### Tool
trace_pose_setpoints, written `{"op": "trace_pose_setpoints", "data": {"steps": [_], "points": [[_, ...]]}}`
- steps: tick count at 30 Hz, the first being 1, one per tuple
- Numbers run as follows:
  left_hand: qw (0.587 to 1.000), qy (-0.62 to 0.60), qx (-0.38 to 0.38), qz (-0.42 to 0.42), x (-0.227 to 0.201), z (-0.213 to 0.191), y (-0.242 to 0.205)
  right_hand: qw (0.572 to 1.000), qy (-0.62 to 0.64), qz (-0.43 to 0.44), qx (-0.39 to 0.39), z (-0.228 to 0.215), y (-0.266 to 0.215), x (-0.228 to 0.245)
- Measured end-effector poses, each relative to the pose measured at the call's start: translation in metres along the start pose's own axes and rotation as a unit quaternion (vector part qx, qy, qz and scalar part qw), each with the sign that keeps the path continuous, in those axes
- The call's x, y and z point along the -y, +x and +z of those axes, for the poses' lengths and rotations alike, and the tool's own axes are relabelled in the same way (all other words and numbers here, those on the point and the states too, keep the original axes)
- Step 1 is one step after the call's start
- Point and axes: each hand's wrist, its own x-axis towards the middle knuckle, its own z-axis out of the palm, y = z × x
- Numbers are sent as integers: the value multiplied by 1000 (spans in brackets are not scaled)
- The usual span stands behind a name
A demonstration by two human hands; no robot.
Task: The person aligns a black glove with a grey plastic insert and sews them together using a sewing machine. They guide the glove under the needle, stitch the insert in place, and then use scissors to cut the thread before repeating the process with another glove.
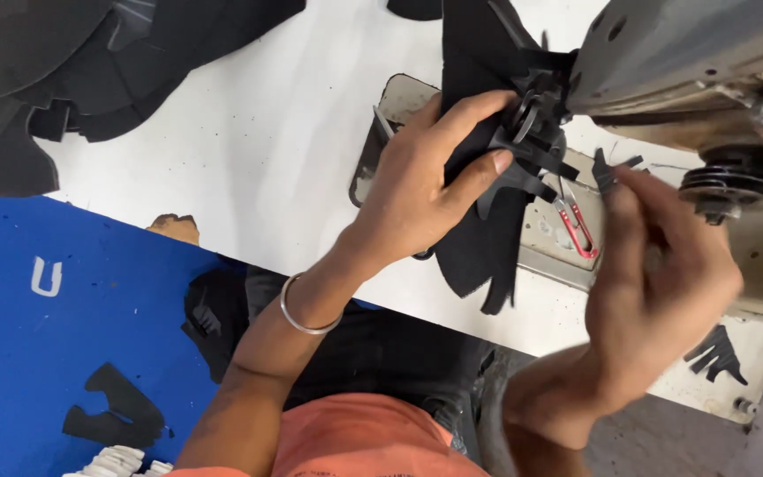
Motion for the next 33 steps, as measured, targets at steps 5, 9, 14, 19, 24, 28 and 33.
{"op": "trace_pose_setpoints", "data": {"steps": [5,9,14,19,24,28,33], "points": [[1000,-11,-13,-2,-2,-2,-1,992,-60,37,105,23,37,15],[1000,-3,13,-8,-5,-4,1,989,-64,30,132,24,50,-15],[1000,-11,11,-9,-2,-3,3,919,286,47,268,29,67,-51],[1000,-8,26,3,2,-5,5,907,277,169,269,23,69,-55],[999,0,41,6,3,-6,7,873,376,217,221,23,49,-66],[999,16,47,0,0,-4,9,901,356,182,166,21,45,-61],[998,40,44,0,-1,-7,9,913,334,159,174,25,50,-61]]}}
